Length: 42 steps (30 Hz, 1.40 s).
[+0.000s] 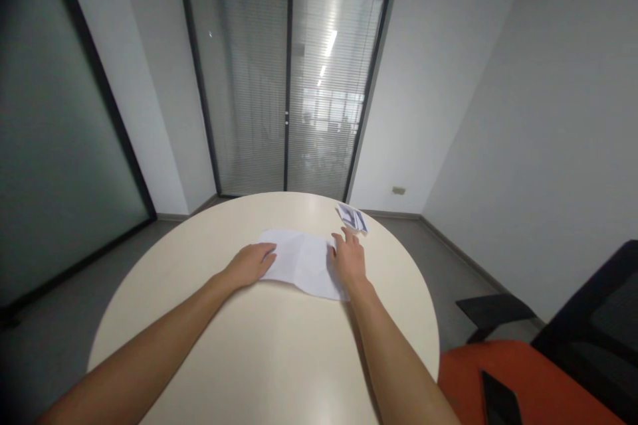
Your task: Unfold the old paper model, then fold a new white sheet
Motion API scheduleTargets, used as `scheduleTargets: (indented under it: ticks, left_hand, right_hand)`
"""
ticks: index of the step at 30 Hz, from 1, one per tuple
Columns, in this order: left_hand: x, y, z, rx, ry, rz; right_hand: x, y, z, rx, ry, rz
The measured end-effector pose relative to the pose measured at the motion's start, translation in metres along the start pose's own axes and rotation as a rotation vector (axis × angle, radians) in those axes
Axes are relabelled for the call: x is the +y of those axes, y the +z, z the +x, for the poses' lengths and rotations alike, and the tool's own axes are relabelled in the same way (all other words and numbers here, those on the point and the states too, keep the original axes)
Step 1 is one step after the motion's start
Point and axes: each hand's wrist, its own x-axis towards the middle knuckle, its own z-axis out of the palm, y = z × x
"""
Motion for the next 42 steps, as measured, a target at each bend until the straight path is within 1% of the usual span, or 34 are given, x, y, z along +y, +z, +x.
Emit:
scheduleTargets:
  ticks: [1, 3, 5, 6, 7, 9, 12, 14, 16, 17, 19, 21, 22, 24, 26, 29, 33, 37, 39, 42]
  left_hand:
    - [-0.001, 0.000, 0.000, -0.010, 0.013, 0.038]
    - [0.001, 0.000, 0.000, 0.001, 0.007, 0.113]
    - [0.006, 0.004, -0.002, 0.025, 0.001, 0.142]
    - [0.009, 0.006, -0.003, 0.034, 0.011, 0.138]
    - [0.011, 0.009, -0.004, 0.034, 0.028, 0.128]
    - [0.013, 0.014, -0.007, 0.027, 0.035, 0.144]
    - [0.009, 0.019, -0.010, -0.031, -0.028, 0.269]
    - [0.003, 0.018, -0.010, -0.076, -0.062, 0.314]
    - [-0.003, 0.016, -0.009, -0.094, -0.075, 0.307]
    - [-0.005, 0.014, -0.008, -0.095, -0.074, 0.294]
    - [-0.007, 0.013, -0.007, -0.096, -0.065, 0.274]
    - [-0.007, 0.012, -0.006, -0.080, -0.050, 0.265]
    - [-0.007, 0.012, -0.005, -0.070, -0.042, 0.262]
    - [-0.006, 0.011, -0.005, -0.043, -0.019, 0.261]
    - [-0.004, 0.010, -0.005, -0.029, 0.003, 0.269]
    - [-0.002, 0.008, -0.004, -0.038, 0.022, 0.274]
    - [0.000, 0.007, -0.004, -0.059, 0.019, 0.291]
    - [0.001, 0.006, -0.005, -0.055, 0.016, 0.279]
    - [0.002, 0.006, -0.005, -0.047, 0.012, 0.268]
    - [0.005, 0.004, -0.006, -0.050, 0.012, 0.300]
  right_hand:
    - [-0.007, 0.001, -0.002, -0.022, -0.068, 0.043]
    - [-0.022, 0.005, -0.010, -0.134, -0.195, 0.153]
    - [-0.037, 0.011, -0.019, -0.289, -0.300, 0.207]
    - [-0.043, 0.013, -0.024, -0.366, -0.327, 0.226]
    - [-0.047, 0.015, -0.028, -0.423, -0.334, 0.237]
    - [-0.050, 0.017, -0.033, -0.481, -0.329, 0.238]
    - [-0.045, 0.016, -0.030, -0.504, -0.295, 0.198]
    - [-0.038, 0.013, -0.022, -0.490, -0.258, 0.140]
    - [-0.029, 0.009, -0.010, -0.424, -0.207, 0.059]
    - [-0.025, 0.007, -0.003, -0.375, -0.175, 0.010]
    - [-0.015, 0.004, 0.011, -0.252, -0.032, -0.098]
    - [-0.004, 0.002, 0.026, -0.111, 0.076, -0.165]
    - [0.002, 0.002, 0.032, -0.047, 0.123, -0.188]
    - [0.013, 0.004, 0.043, 0.028, 0.175, -0.224]
    - [0.022, 0.008, 0.051, 0.025, 0.209, -0.245]
    - [0.029, 0.014, 0.057, -0.030, 0.246, -0.249]
    - [0.030, 0.020, 0.060, -0.040, 0.250, -0.232]
    - [0.027, 0.017, 0.061, 0.022, 0.218, -0.222]
    - [0.026, 0.013, 0.062, 0.068, 0.160, -0.217]
    - [0.023, 0.005, 0.063, 0.127, 0.024, -0.189]
